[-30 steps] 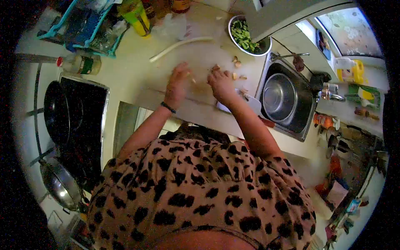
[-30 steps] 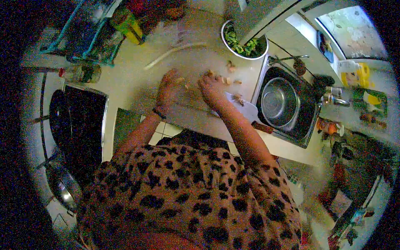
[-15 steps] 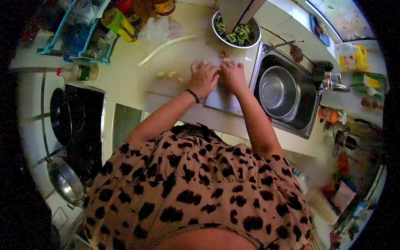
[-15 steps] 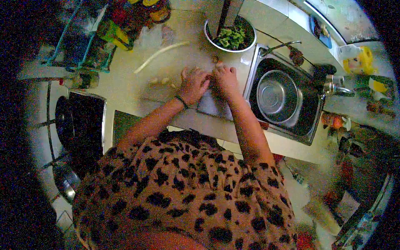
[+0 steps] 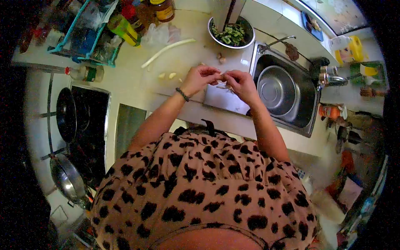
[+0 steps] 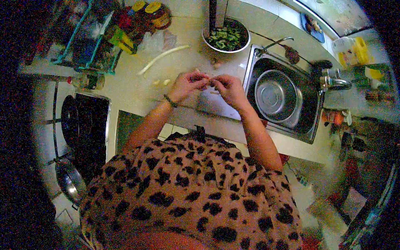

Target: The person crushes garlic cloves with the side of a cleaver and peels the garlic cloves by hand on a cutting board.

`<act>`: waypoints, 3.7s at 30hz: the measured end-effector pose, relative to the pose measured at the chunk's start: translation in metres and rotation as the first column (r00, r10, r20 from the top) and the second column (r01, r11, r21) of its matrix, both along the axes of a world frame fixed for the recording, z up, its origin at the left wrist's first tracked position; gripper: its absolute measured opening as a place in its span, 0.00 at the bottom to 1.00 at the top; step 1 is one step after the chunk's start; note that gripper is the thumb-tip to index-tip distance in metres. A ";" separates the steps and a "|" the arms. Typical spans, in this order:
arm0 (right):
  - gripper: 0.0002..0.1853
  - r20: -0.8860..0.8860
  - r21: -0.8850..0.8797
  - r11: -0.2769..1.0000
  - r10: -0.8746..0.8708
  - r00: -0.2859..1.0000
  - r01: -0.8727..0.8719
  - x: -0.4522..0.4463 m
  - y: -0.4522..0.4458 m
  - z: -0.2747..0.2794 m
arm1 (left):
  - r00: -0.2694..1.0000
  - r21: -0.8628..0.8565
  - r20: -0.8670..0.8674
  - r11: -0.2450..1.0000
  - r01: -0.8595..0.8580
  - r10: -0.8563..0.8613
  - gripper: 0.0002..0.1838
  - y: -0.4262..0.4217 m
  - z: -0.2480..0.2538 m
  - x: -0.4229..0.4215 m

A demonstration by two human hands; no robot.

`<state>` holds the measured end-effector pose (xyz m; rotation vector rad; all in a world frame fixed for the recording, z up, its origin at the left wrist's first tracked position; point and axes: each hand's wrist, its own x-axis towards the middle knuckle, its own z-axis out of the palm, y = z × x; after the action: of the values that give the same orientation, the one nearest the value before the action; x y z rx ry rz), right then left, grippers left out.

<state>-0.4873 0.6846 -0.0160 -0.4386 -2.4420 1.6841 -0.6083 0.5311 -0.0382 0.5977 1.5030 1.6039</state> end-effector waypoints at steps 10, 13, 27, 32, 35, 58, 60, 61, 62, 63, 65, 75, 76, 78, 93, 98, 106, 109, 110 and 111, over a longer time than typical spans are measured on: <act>0.10 0.058 0.135 0.991 0.003 0.998 -0.011 0.002 -0.011 0.019 | 0.990 0.106 0.140 0.994 -0.026 0.010 0.12 -0.003 0.009 0.013; 0.11 -0.011 -0.066 0.981 -0.181 0.983 0.180 0.000 -0.020 -0.009 | 0.984 0.075 0.145 0.991 -0.112 0.101 0.14 0.000 -0.008 0.025; 0.02 -0.334 0.432 0.886 -0.014 0.942 0.166 0.006 -0.037 -0.006 | 0.881 0.191 0.421 0.929 -0.318 0.215 0.10 0.003 -0.022 0.040; 0.08 -0.221 0.184 0.953 -0.200 0.955 0.242 -0.001 -0.031 0.012 | 0.974 0.044 -0.143 0.984 -0.172 0.177 0.10 -0.003 -0.006 0.034; 0.08 -0.127 0.100 0.985 -0.129 0.983 0.142 -0.004 -0.029 0.018 | 0.900 -0.067 -0.414 0.982 -0.177 0.134 0.09 -0.009 0.010 0.037; 0.05 -0.227 -0.112 0.967 -0.248 0.942 0.228 0.007 -0.031 0.011 | 0.716 0.472 0.667 0.861 -0.192 -0.207 0.10 -0.020 0.003 0.037; 0.05 -0.249 -0.100 0.971 -0.237 0.939 0.218 0.005 -0.030 0.014 | 0.769 0.278 0.635 0.949 -0.146 -0.068 0.11 -0.017 0.004 0.039; 0.06 -0.177 -0.093 0.981 -0.184 0.967 0.169 0.005 -0.029 0.015 | 0.769 0.277 0.635 0.951 -0.139 -0.073 0.11 -0.016 0.004 0.040; 0.06 -0.105 -0.091 0.989 -0.128 0.986 0.118 0.006 -0.028 0.015 | 0.913 0.176 0.406 0.978 -0.116 0.035 0.12 -0.016 0.007 0.042; 0.06 -0.105 -0.092 0.988 -0.132 0.986 0.123 0.006 -0.027 0.012 | 0.985 0.072 0.133 0.990 -0.124 0.114 0.13 -0.016 0.011 0.043; 0.07 -0.011 -0.265 0.956 -0.135 0.991 0.127 0.009 -0.024 0.001 | 0.994 -0.013 -0.077 0.997 -0.082 0.081 0.14 -0.017 0.018 0.045; 0.11 0.050 -0.156 0.984 -0.078 0.996 0.085 0.015 -0.022 -0.019 | 0.734 -0.135 -0.670 0.990 0.031 -0.115 0.15 -0.017 0.015 0.042; 0.11 -0.027 -0.114 0.988 -0.110 0.994 0.106 0.014 -0.025 -0.025 | 0.734 -0.135 -0.670 0.990 0.031 -0.114 0.15 -0.015 0.013 0.045; 0.10 -0.090 -0.126 0.981 -0.161 0.983 0.150 0.012 -0.037 -0.013 | 0.935 -0.061 -0.353 0.997 -0.048 0.024 0.17 -0.009 0.008 0.052; 0.08 -0.114 0.155 0.983 0.120 0.986 -0.102 -0.011 -0.007 0.008 | 0.966 -0.023 -0.248 0.996 -0.081 0.073 0.12 -0.013 0.010 0.034; 0.08 0.025 -0.105 0.988 0.114 0.993 -0.110 -0.009 -0.004 0.008 | 0.960 -0.064 -0.278 0.997 -0.053 0.033 0.10 -0.018 0.021 0.028; 0.08 -0.059 -0.375 0.927 -0.003 0.998 -0.019 -0.013 -0.016 -0.005 | 0.982 0.152 -0.061 0.974 -0.170 0.181 0.08 -0.009 0.002 0.035; 0.07 -0.132 -0.527 0.849 -0.106 0.986 0.021 -0.013 -0.026 -0.009 | 0.961 0.105 -0.138 0.968 -0.227 0.240 0.08 -0.006 0.000 0.038; 0.07 -0.186 -0.516 0.856 -0.155 0.970 0.037 -0.014 -0.030 -0.009 | 0.957 0.119 -0.127 0.962 -0.246 0.261 0.08 -0.005 -0.001 0.039; 0.07 -0.240 -0.506 0.861 -0.202 0.950 0.055 -0.014 -0.033 -0.008 | 0.953 0.132 -0.116 0.955 -0.265 0.280 0.08 -0.003 -0.001 0.041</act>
<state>-0.5016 0.6512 -0.0245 -0.3709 -1.7233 2.1346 -0.5673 0.5282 -0.0395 0.5908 1.6574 1.9050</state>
